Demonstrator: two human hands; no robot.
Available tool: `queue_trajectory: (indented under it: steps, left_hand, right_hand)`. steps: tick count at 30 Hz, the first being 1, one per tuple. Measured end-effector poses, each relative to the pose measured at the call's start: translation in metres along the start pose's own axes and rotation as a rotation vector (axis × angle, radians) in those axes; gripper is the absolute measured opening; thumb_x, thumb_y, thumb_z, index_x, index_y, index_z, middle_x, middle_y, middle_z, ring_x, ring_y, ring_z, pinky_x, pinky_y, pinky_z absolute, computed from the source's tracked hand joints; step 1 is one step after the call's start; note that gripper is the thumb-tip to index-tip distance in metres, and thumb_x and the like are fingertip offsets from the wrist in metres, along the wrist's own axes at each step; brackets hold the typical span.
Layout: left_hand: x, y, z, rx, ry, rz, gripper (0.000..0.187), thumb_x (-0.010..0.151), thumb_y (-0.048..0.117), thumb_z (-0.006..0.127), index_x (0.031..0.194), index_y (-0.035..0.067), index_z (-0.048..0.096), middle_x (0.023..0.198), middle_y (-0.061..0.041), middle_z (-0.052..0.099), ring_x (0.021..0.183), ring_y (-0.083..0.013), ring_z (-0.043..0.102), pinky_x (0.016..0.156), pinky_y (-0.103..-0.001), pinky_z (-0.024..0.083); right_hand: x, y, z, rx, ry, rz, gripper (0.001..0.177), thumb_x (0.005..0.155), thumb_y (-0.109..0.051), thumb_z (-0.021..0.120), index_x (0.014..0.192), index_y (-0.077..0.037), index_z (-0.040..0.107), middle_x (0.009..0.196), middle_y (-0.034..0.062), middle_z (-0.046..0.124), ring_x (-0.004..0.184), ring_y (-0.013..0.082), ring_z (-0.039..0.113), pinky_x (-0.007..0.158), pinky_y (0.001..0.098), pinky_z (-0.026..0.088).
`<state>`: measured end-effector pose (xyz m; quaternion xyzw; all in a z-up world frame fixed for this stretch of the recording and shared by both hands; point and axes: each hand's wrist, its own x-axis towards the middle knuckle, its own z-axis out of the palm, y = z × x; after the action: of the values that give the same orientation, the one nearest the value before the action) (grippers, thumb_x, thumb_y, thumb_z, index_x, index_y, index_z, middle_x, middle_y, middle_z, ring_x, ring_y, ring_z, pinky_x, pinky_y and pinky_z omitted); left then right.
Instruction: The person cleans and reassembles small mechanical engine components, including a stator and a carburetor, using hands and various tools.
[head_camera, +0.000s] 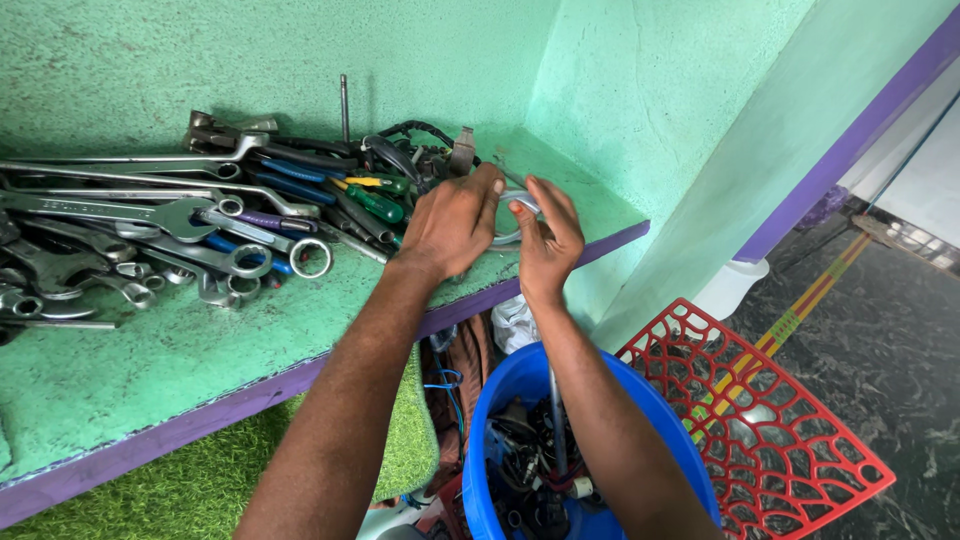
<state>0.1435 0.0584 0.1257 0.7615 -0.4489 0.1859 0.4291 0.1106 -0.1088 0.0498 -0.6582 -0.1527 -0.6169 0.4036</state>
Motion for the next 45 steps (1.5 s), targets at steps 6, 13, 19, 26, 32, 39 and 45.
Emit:
queue_trajectory:
  steps: [6,13,19,26,32,39,45]
  left_hand:
    - [0.002,0.002,0.001,0.011,0.036,0.005,0.026,0.104,0.031,0.046,0.112,0.011,0.06,0.096,-0.019,0.073,0.093,-0.0417,0.069,0.082,-0.056,0.051]
    - [-0.001,0.001,-0.004,-0.07,-0.073,-0.017,0.038,0.096,0.032,0.058,0.131,0.025,0.068,0.116,-0.011,0.075,0.101,-0.033,0.073,0.089,-0.047,0.055]
    - [-0.002,-0.003,-0.001,-0.116,0.004,0.112,0.036,0.097,0.035,0.062,0.13,0.022,0.067,0.119,-0.012,0.074,0.101,-0.0337,0.072,0.086,-0.047,0.055]
    - [0.001,-0.001,0.001,0.066,-0.046,0.018,0.032,0.099,0.046,0.056,0.122,0.026,0.067,0.086,-0.013,0.075,0.086,-0.0368,0.072,0.075,-0.052,0.053]
    - [0.003,0.003,-0.005,0.053,0.084,0.015,0.048,0.094,0.051,0.061,0.129,0.019,0.054,0.065,-0.012,0.068,0.071,-0.0383,0.071,0.066,-0.053,0.051]
    - [0.003,-0.004,-0.005,0.075,0.172,0.031,0.045,0.095,0.047,0.062,0.125,0.015,0.052,0.067,-0.01,0.067,0.067,-0.0355,0.071,0.064,-0.051,0.052]
    - [0.002,-0.009,-0.003,0.011,0.193,-0.036,0.035,0.1,0.04,0.06,0.121,0.013,0.052,0.069,-0.007,0.072,0.067,-0.0336,0.071,0.065,-0.05,0.05]
  right_hand:
    - [-0.005,-0.007,0.004,-0.256,0.09,-0.131,0.039,0.091,0.006,0.081,0.127,-0.005,0.074,0.106,0.003,0.047,0.093,0.0115,0.05,0.075,0.0263,0.051]
    - [-0.002,-0.018,0.01,-0.301,0.125,0.007,0.022,0.09,0.001,0.081,0.11,-0.007,0.076,0.105,0.0052,0.071,0.088,0.0134,0.067,0.063,0.0238,0.051]
    - [-0.008,-0.004,0.009,-0.136,0.049,-0.025,0.012,0.108,-0.004,0.067,0.118,0.0,0.062,0.108,0.0089,0.073,0.103,0.0134,0.071,0.087,0.0291,0.056]
    - [-0.009,0.004,0.007,-0.067,0.012,0.076,0.012,0.111,-0.009,0.058,0.116,0.002,0.056,0.102,0.0097,0.069,0.088,0.0107,0.066,0.068,0.0269,0.059]
    - [-0.006,-0.001,0.008,-0.029,0.005,0.118,0.012,0.11,-0.009,0.056,0.116,0.002,0.056,0.104,0.0102,0.067,0.091,0.0127,0.069,0.066,0.0271,0.063]
    - [-0.005,0.0,0.005,0.097,0.102,0.254,0.013,0.11,-0.013,0.053,0.114,0.0,0.053,0.098,0.0082,0.064,0.087,0.0132,0.068,0.065,0.0288,0.066]
    - [-0.005,0.006,0.003,0.217,0.191,0.301,0.017,0.11,-0.018,0.054,0.112,-0.001,0.053,0.096,0.0081,0.063,0.084,0.0138,0.067,0.063,0.0323,0.067]
